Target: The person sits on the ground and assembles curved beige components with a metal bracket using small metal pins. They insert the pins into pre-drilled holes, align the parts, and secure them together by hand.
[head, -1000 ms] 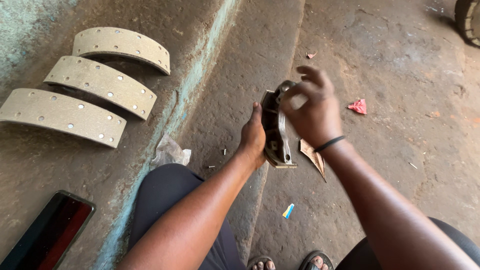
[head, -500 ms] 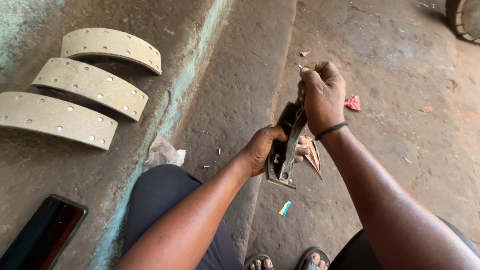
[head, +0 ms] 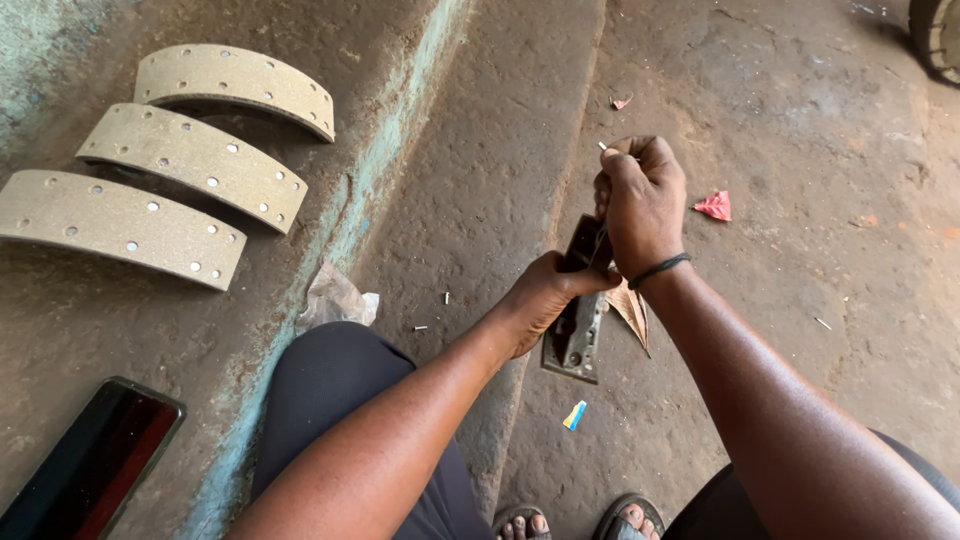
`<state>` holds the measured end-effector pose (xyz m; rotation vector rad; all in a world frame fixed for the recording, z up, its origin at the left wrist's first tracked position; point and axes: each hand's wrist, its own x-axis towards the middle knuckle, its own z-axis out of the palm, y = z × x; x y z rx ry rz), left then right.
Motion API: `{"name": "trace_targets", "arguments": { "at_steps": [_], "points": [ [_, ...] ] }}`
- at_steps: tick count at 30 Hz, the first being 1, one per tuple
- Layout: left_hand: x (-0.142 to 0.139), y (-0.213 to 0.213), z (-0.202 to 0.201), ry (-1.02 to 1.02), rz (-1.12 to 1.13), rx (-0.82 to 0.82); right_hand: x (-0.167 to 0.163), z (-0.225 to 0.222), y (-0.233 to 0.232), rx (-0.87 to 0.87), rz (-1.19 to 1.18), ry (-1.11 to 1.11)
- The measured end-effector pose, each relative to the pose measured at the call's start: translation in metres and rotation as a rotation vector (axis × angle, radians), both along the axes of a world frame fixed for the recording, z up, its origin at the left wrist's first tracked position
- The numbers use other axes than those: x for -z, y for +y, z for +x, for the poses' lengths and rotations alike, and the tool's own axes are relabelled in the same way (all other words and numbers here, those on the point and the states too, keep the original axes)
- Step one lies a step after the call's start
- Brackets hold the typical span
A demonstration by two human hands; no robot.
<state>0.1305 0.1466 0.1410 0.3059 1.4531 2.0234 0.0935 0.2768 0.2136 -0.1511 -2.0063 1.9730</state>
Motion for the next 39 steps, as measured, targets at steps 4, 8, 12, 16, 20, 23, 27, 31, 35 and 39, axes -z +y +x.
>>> {"name": "trace_targets", "arguments": {
  "at_steps": [4,8,12,16,20,23,27,31,35,39],
  "points": [
    [0.002,-0.001,0.002,0.097,-0.098,-0.106,0.006,0.0,-0.004,-0.017,-0.067,-0.028],
    [0.004,-0.001,0.001,0.175,-0.212,-0.12,0.008,-0.001,-0.004,-0.028,-0.082,-0.047],
    [0.004,-0.002,0.001,0.205,-0.148,-0.151,0.009,0.0,-0.004,-0.047,-0.079,-0.038],
    [0.001,-0.002,0.003,0.177,-0.118,-0.128,0.01,0.0,-0.001,-0.037,-0.066,-0.063],
    [0.0,0.001,0.005,0.074,-0.2,-0.106,0.009,0.0,0.005,-0.067,-0.054,-0.161],
    [-0.001,0.003,0.003,0.062,-0.247,-0.122,0.0,0.003,0.014,-0.136,-0.04,-0.219],
    [0.0,0.002,-0.002,0.093,-0.302,-0.124,-0.02,0.01,0.033,-0.206,0.469,-0.216],
    [0.0,0.002,-0.001,0.153,-0.394,-0.12,-0.024,0.015,0.044,-0.463,1.118,0.076],
    [-0.002,0.004,0.001,0.241,-0.558,-0.173,-0.01,0.013,0.039,-0.476,1.312,-0.004],
    [-0.007,0.001,0.005,0.266,-0.65,-0.212,0.001,0.009,0.035,-0.462,1.348,-0.127]
  ]
}}
